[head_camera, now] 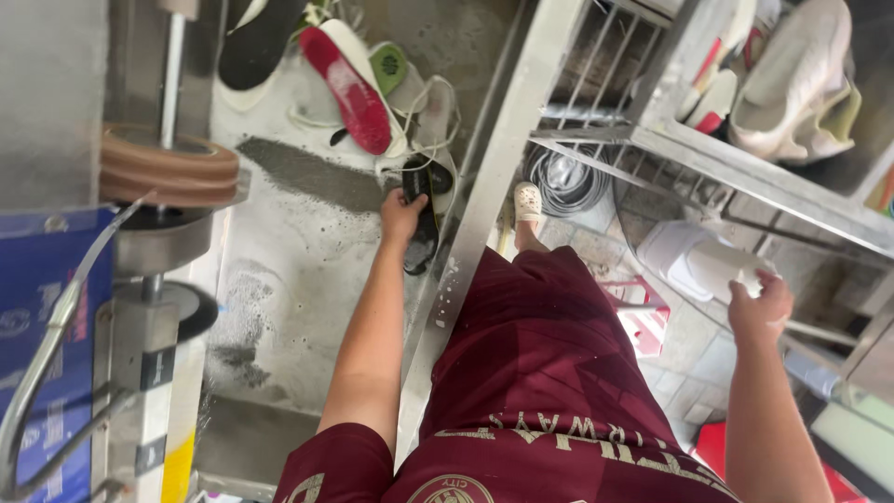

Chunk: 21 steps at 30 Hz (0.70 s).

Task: The person cleans a pair of white sneakers and a pair of black sneakers in a sink. They scrub the soles and uppers with a brush, rinse the shoes with a hose, and use a spray gun to clean the soles. The person removes the insole from the black sneaker to clean it separately.

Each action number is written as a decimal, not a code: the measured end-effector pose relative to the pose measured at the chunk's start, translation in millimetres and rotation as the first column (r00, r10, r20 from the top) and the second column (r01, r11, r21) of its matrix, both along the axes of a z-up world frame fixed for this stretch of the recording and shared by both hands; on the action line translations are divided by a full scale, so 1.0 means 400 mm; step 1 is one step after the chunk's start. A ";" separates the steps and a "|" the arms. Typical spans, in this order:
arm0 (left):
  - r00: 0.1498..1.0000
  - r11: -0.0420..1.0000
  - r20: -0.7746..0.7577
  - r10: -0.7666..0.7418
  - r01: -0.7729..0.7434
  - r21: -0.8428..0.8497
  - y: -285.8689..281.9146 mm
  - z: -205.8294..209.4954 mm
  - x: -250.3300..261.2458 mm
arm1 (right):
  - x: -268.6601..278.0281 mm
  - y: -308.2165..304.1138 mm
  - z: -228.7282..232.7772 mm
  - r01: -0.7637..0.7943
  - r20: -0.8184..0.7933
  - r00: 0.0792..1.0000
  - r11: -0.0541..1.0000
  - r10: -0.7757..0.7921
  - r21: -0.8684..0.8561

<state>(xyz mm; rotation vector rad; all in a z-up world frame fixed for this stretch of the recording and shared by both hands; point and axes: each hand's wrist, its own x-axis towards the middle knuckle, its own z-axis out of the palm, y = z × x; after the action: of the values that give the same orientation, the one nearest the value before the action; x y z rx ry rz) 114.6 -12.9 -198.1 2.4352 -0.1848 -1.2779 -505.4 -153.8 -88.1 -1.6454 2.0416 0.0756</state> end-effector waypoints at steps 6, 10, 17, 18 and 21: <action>0.999 0.948 -0.049 -0.002 -0.013 -0.317 -0.133 0.041 -0.012 | 0.002 0.148 0.051 0.403 -0.087 0.905 0.776 -0.415 0.485; 0.985 0.940 0.170 -0.027 0.083 -0.330 -0.164 0.066 -0.019 | 0.029 0.132 0.010 0.307 -0.051 0.935 0.726 -0.351 0.615; 0.888 0.657 -0.180 0.424 -0.438 -0.614 -0.277 0.028 0.049 | 0.100 0.049 -0.115 0.069 0.241 0.934 0.796 -0.263 0.602; 0.809 0.550 -0.306 0.502 -0.571 -0.610 -0.293 0.015 0.061 | 0.107 0.043 -0.129 0.044 0.309 0.911 0.812 -0.271 0.582; 0.850 0.719 -0.126 0.511 -0.503 -0.480 -0.291 -0.023 0.084 | 0.129 0.035 -0.153 0.005 0.461 0.836 0.844 -0.297 0.536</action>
<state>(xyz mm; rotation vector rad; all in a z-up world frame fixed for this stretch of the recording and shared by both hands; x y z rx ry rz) 148.2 -129.4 -207.2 1.8585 0.1388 -0.8277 -453.6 -139.8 -149.4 -1.0071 1.5368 0.0897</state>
